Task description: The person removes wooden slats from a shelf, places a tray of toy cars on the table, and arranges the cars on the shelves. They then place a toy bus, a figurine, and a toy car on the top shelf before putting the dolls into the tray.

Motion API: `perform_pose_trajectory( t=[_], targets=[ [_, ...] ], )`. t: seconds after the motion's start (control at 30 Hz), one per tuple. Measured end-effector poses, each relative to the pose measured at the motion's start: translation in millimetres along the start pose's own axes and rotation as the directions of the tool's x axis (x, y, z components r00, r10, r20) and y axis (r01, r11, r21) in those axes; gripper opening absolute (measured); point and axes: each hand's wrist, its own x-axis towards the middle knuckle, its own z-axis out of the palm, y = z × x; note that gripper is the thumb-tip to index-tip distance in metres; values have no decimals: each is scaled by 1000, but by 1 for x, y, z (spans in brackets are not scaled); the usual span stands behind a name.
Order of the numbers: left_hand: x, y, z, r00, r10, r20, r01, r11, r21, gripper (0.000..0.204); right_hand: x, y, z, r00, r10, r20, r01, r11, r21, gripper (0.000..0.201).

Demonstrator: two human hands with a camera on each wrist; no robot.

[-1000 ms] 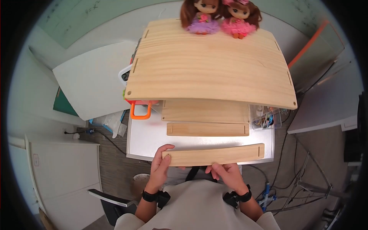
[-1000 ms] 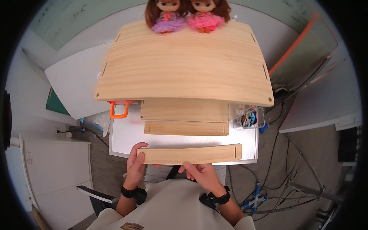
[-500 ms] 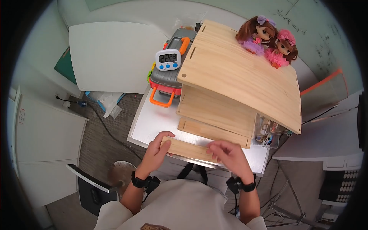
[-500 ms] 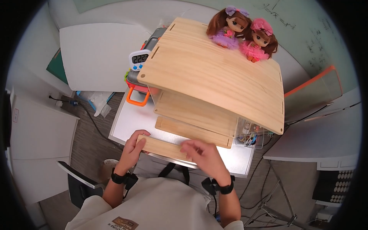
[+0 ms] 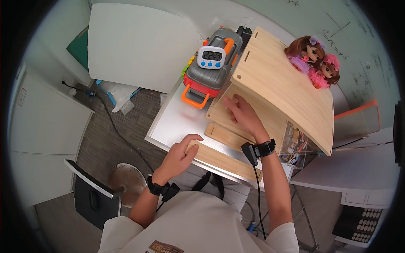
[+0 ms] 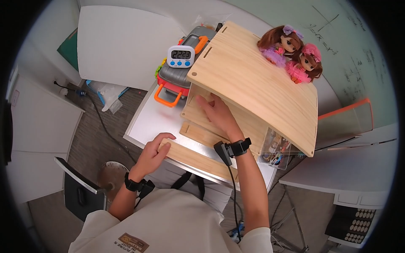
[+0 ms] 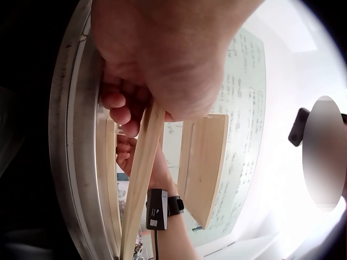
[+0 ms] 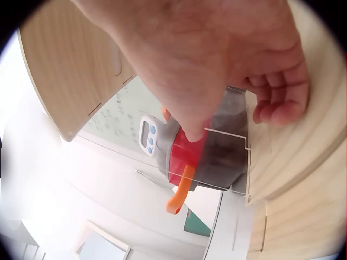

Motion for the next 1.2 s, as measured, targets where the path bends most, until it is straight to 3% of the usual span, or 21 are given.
perform_pose_trajectory(
  t=[0.5,0.7,0.8,0.87,1.2],
  targets=[
    [1,7,-3,1000,-16,22,15,998,64,25,12,-1,7,998,-18,63,13,997,71,96],
    [1,11,-3,998,-50,28,48,997,56,24,11,5,12,999,-33,-11,34,997,67,95],
    [1,9,-1,998,-57,26,55,997,48,24,2,-1,10,995,-68,-68,66,998,-25,88],
    [1,5,0,998,-51,20,50,998,38,24,-2,-3,8,993,-92,-75,79,984,-163,99],
    [1,4,1,995,-96,28,96,995,-10,25,-11,-11,8,977,-187,-105,158,959,-235,92]
  ],
)
